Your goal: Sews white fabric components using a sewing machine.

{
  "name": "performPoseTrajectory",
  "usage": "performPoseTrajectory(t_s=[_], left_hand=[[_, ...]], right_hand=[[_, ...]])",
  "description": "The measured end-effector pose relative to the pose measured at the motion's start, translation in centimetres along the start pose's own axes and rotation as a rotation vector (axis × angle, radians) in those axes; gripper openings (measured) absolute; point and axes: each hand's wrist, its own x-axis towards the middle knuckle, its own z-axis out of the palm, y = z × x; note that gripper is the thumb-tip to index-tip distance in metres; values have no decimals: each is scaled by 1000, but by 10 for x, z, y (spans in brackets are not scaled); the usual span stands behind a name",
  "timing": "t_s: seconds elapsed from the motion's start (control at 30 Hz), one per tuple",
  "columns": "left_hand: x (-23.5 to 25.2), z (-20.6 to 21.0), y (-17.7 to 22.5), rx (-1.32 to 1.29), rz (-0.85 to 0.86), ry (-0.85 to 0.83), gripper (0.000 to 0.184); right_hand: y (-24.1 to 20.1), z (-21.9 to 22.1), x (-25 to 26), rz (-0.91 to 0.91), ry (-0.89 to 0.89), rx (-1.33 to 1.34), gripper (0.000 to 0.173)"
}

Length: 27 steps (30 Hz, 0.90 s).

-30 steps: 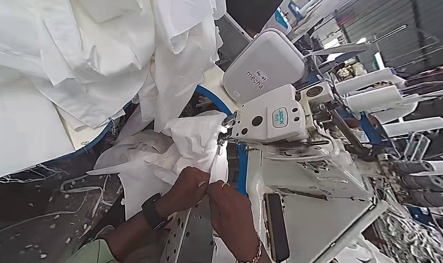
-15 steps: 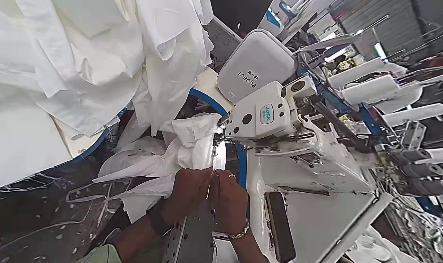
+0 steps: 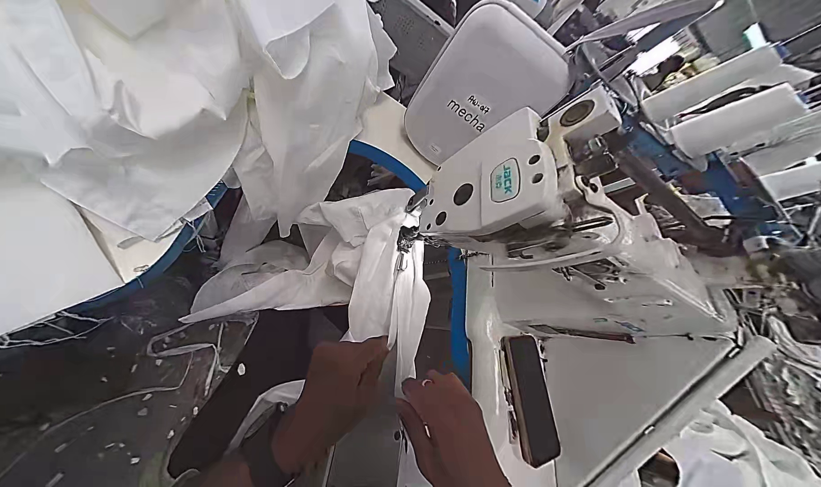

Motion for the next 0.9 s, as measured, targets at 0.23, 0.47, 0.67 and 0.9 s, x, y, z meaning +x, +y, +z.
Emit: performPoseTrajectory(t_s=[0.23, 0.47, 0.67, 0.9], left_hand=[[22, -6, -8, -51, 22, -34, 29], [24, -9, -4, 148, 13, -150, 35], [25, -8, -6, 83, 10, -127, 32], [34, -27, 3, 26, -8, -268, 30]], right_hand=[[9, -11, 19, 13, -125, 104, 26], [-6, -6, 16, 171, -189, 26, 27], [-14, -15, 20, 292, -387, -9, 23], [-8, -16, 16, 149, -51, 76, 32]])
